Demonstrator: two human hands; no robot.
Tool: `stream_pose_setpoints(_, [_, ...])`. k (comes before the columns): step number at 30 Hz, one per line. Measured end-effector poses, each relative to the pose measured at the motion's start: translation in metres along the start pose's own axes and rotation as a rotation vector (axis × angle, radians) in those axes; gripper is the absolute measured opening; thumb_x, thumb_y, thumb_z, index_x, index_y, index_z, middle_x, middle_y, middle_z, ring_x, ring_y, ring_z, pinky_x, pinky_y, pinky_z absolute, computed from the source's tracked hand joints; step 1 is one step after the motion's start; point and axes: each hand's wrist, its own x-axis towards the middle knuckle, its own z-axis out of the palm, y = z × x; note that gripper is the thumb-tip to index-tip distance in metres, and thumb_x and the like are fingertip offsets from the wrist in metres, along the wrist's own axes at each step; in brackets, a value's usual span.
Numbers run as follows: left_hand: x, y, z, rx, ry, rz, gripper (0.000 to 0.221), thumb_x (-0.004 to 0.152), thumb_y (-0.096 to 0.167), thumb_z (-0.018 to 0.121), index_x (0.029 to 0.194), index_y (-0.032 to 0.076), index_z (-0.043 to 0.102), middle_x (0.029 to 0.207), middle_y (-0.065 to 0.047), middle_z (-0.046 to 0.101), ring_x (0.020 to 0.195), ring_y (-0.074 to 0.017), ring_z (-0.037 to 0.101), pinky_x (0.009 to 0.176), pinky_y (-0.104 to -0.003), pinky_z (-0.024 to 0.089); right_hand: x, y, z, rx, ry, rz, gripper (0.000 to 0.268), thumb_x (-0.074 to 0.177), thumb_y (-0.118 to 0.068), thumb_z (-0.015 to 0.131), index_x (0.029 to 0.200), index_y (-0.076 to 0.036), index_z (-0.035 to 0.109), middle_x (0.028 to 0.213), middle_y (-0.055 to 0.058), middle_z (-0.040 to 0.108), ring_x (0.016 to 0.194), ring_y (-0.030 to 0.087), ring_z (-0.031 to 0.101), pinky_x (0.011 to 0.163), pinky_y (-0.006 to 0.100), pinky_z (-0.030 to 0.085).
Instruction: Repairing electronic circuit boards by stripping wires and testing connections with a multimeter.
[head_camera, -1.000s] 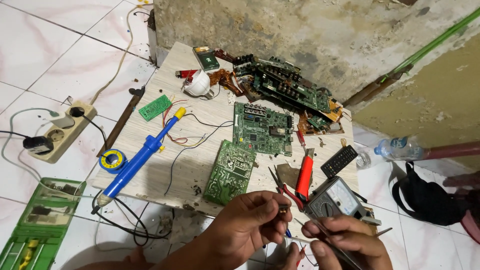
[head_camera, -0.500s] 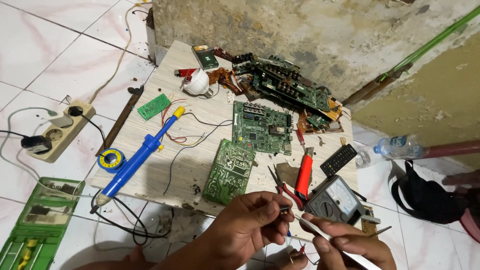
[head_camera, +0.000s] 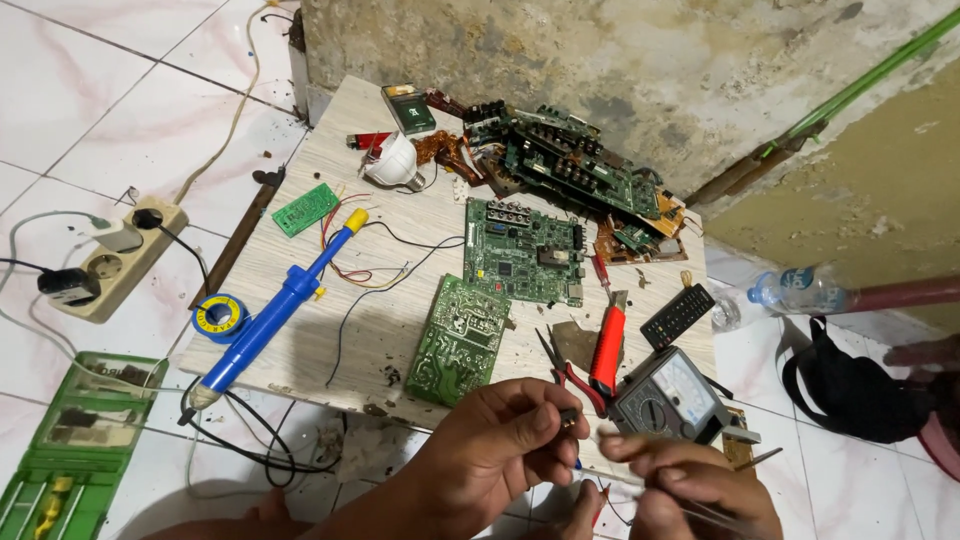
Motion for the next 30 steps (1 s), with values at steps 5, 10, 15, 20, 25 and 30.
stream_pose_setpoints(5, [-0.001, 0.001, 0.003, 0.038, -0.020, 0.037, 0.024, 0.096, 0.003, 0.068, 0.117, -0.007, 0.062, 0.108, -0.020, 0.066, 0.086, -0.0208, 0.064, 0.074, -0.031, 0.056, 0.009, 0.008, 0.025, -0.059, 0.082, -0.116, 0.018, 0.102, -0.015, 0.053, 0.111, -0.005, 0.066, 0.096, 0.010, 0.069, 0.091, 0.023, 0.075, 0.090, 0.046, 0.067])
stream_pose_setpoints(10, [-0.003, 0.004, 0.010, 0.121, -0.010, 0.050, 0.021, 0.096, -0.001, 0.066, 0.116, -0.010, 0.062, 0.103, -0.020, 0.066, 0.085, -0.0214, 0.063, 0.073, -0.032, 0.057, -0.005, -0.003, 0.038, -0.407, 0.238, 0.214, 0.025, 0.089, -0.002, 0.059, 0.109, 0.004, 0.072, 0.100, 0.017, 0.072, 0.082, 0.018, 0.070, 0.066, 0.027, 0.063])
stream_pose_setpoints(15, [-0.005, 0.005, 0.017, 0.270, 0.055, 0.048, 0.026, 0.094, -0.002, 0.069, 0.119, -0.009, 0.067, 0.092, -0.016, 0.067, 0.075, -0.0204, 0.064, 0.072, -0.030, 0.056, 0.011, -0.022, 0.060, -0.539, 0.256, 0.207, 0.035, 0.074, 0.006, 0.076, 0.108, 0.002, 0.073, 0.081, 0.011, 0.072, 0.067, 0.011, 0.066, 0.062, 0.020, 0.054])
stream_pose_setpoints(20, [-0.006, 0.005, 0.020, 0.381, 0.104, 0.051, 0.020, 0.094, -0.002, 0.069, 0.112, -0.009, 0.071, 0.087, -0.014, 0.070, 0.072, -0.0178, 0.067, 0.070, -0.028, 0.057, 0.024, -0.033, 0.070, -0.666, 0.263, 0.162, 0.019, 0.072, 0.005, 0.077, 0.089, -0.003, 0.076, 0.079, 0.008, 0.071, 0.061, 0.009, 0.060, 0.055, 0.018, 0.045])
stream_pose_setpoints(25, [-0.004, 0.001, 0.014, 0.315, 0.117, 0.050, 0.017, 0.095, 0.001, 0.069, 0.108, -0.009, 0.069, 0.086, -0.015, 0.070, 0.072, -0.0182, 0.066, 0.071, -0.029, 0.056, 0.026, -0.035, 0.071, -0.761, 0.248, 0.169, 0.021, 0.073, 0.005, 0.078, 0.092, -0.004, 0.076, 0.090, 0.007, 0.069, 0.063, 0.008, 0.058, 0.052, 0.016, 0.044])
stream_pose_setpoints(30, [-0.002, -0.002, 0.009, 0.224, 0.107, 0.014, 0.014, 0.094, 0.003, 0.071, 0.104, -0.006, 0.067, 0.085, -0.014, 0.067, 0.074, -0.0197, 0.064, 0.071, -0.031, 0.053, 0.028, -0.034, 0.072, -0.864, 0.212, 0.125, 0.021, 0.072, 0.000, 0.078, 0.093, -0.003, 0.074, 0.095, 0.010, 0.070, 0.078, 0.016, 0.066, 0.068, 0.025, 0.052])
